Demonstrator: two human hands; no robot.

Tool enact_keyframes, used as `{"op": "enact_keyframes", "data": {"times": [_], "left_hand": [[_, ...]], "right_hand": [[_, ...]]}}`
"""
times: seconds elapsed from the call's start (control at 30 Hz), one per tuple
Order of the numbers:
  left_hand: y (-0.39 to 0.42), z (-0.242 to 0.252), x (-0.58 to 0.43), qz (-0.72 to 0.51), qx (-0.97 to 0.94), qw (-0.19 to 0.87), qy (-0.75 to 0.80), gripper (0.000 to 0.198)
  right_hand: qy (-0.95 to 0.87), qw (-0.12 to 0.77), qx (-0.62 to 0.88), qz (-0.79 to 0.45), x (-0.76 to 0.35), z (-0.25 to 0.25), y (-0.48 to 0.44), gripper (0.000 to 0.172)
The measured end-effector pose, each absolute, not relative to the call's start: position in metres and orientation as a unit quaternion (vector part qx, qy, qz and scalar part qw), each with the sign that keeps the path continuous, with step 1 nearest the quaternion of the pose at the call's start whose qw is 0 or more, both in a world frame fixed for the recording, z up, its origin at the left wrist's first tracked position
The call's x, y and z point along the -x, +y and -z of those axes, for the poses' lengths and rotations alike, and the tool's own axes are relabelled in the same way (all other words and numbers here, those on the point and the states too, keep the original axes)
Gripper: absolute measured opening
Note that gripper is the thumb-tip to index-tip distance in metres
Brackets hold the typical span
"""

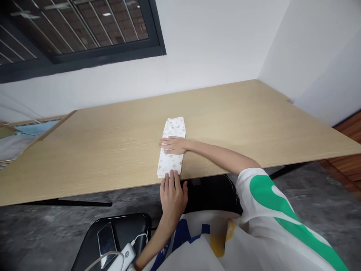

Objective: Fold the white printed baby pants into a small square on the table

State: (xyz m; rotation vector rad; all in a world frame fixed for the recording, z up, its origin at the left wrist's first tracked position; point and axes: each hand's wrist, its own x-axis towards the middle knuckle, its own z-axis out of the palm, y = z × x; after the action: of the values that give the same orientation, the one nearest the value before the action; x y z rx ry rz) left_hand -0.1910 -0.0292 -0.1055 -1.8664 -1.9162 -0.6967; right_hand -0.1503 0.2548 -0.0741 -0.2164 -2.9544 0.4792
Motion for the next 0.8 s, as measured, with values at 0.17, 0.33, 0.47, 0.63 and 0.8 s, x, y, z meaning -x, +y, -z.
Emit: {"op": "enact_keyframes", "data": {"times": [0.17,0.33,0.47,0.63,0.8], "left_hand": [[-0.027,0.102,0.193,0.246,0.662,0.213,-0.675,0.045],[-0.029,0.097,0.193,0.236,0.664,0.214,-0.677,0.043],[-0.030,0.095,0.192,0.230,0.661,0.216,-0.681,0.042],[-0.029,0.095,0.191,0.216,0.659,0.218,-0.687,0.042],[-0.030,0.093,0.192,0.215,0.661,0.225,-0.683,0.040]], "right_hand": [[-0.974,0.052,0.151,-0.158,0.156,0.073,0.303,0.070],[-0.969,0.055,0.200,-0.133,0.161,0.075,0.347,0.071],[-0.967,0.055,0.220,-0.116,0.164,0.076,0.373,0.070],[-0.963,0.070,0.240,-0.099,0.166,0.076,0.392,0.067],[-0.953,0.098,0.282,-0.047,0.167,0.065,0.389,0.064]]}}
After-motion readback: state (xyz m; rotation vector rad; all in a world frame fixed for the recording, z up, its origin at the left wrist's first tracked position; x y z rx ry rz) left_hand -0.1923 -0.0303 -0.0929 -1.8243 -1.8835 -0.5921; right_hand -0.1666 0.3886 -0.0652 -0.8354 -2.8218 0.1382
